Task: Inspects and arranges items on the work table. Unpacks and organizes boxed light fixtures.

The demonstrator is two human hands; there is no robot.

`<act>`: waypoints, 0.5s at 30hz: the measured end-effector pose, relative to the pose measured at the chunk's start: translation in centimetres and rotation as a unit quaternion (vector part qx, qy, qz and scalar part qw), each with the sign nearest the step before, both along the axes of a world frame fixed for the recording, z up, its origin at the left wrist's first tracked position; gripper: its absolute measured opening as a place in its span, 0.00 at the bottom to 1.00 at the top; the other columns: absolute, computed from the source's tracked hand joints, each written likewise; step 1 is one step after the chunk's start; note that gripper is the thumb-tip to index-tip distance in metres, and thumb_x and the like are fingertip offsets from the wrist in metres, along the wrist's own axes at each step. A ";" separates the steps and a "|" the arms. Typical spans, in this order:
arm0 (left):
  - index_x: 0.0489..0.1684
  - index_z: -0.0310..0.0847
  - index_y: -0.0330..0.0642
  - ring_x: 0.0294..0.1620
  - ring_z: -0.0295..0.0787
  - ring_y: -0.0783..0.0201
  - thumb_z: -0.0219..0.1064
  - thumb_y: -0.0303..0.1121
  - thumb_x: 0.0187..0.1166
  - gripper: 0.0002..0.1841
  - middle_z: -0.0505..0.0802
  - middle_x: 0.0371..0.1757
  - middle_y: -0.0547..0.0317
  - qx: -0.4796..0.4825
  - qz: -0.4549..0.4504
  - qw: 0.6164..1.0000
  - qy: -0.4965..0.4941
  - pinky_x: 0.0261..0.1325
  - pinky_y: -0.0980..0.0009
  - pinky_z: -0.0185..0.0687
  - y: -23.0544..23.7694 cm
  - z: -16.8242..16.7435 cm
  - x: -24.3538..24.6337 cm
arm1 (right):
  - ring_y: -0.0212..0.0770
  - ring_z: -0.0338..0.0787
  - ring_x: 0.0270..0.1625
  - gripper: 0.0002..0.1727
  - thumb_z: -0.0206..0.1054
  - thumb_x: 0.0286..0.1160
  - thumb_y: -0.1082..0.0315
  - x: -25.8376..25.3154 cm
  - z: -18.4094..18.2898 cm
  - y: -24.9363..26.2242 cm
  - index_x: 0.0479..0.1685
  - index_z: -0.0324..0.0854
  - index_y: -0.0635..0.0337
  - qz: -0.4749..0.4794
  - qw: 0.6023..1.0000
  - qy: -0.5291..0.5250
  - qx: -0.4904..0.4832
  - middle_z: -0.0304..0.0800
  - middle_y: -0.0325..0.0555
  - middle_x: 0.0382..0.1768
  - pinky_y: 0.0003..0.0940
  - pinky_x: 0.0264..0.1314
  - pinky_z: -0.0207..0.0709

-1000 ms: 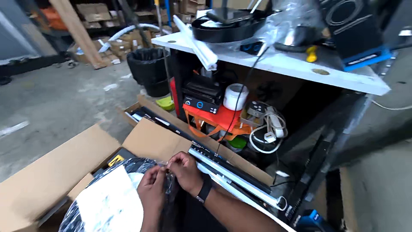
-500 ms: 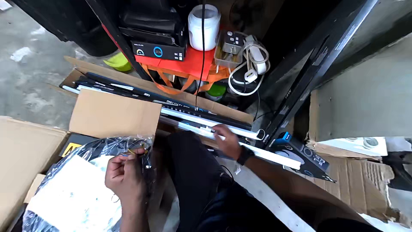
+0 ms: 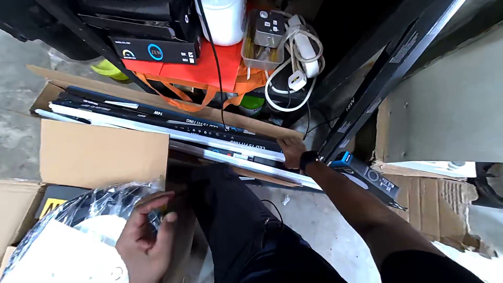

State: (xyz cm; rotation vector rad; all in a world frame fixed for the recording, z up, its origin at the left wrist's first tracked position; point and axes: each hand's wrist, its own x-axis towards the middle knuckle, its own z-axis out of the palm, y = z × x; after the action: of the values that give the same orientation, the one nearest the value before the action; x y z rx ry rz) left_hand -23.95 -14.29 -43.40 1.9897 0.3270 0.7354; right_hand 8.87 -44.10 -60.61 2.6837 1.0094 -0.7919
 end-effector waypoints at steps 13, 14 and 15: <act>0.78 0.78 0.44 0.84 0.70 0.40 0.66 0.58 0.76 0.35 0.80 0.80 0.43 0.267 -0.245 0.853 0.377 0.84 0.39 0.61 -11.6 -8.0 17.8 | 0.66 0.72 0.79 0.60 0.71 0.51 0.22 -4.7 3.1 -3.0 0.85 0.70 0.55 -0.100 0.970 0.149 0.166 0.75 0.62 0.77 0.68 0.76 0.68; 0.83 0.72 0.44 0.88 0.62 0.40 0.64 0.61 0.76 0.39 0.74 0.86 0.43 0.266 -0.264 0.835 0.403 0.87 0.39 0.53 -11.9 -9.5 19.2 | 0.64 0.74 0.78 0.59 0.70 0.53 0.22 -5.2 3.2 -3.1 0.85 0.70 0.54 -0.102 0.968 0.145 0.176 0.75 0.60 0.77 0.66 0.77 0.67; 0.87 0.67 0.46 0.92 0.54 0.41 0.60 0.66 0.76 0.43 0.68 0.90 0.45 0.270 -0.282 0.816 0.426 0.90 0.39 0.45 -12.2 -10.8 20.3 | 0.60 0.75 0.78 0.57 0.68 0.56 0.23 -5.5 3.2 -3.3 0.85 0.70 0.54 -0.101 0.968 0.141 0.183 0.76 0.57 0.77 0.63 0.79 0.66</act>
State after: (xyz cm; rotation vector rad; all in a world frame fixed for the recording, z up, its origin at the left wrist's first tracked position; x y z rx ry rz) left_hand -3.62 -26.49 -54.20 2.6859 0.0042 -0.5595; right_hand 3.35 -47.37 -57.41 3.0901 1.0408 -1.1567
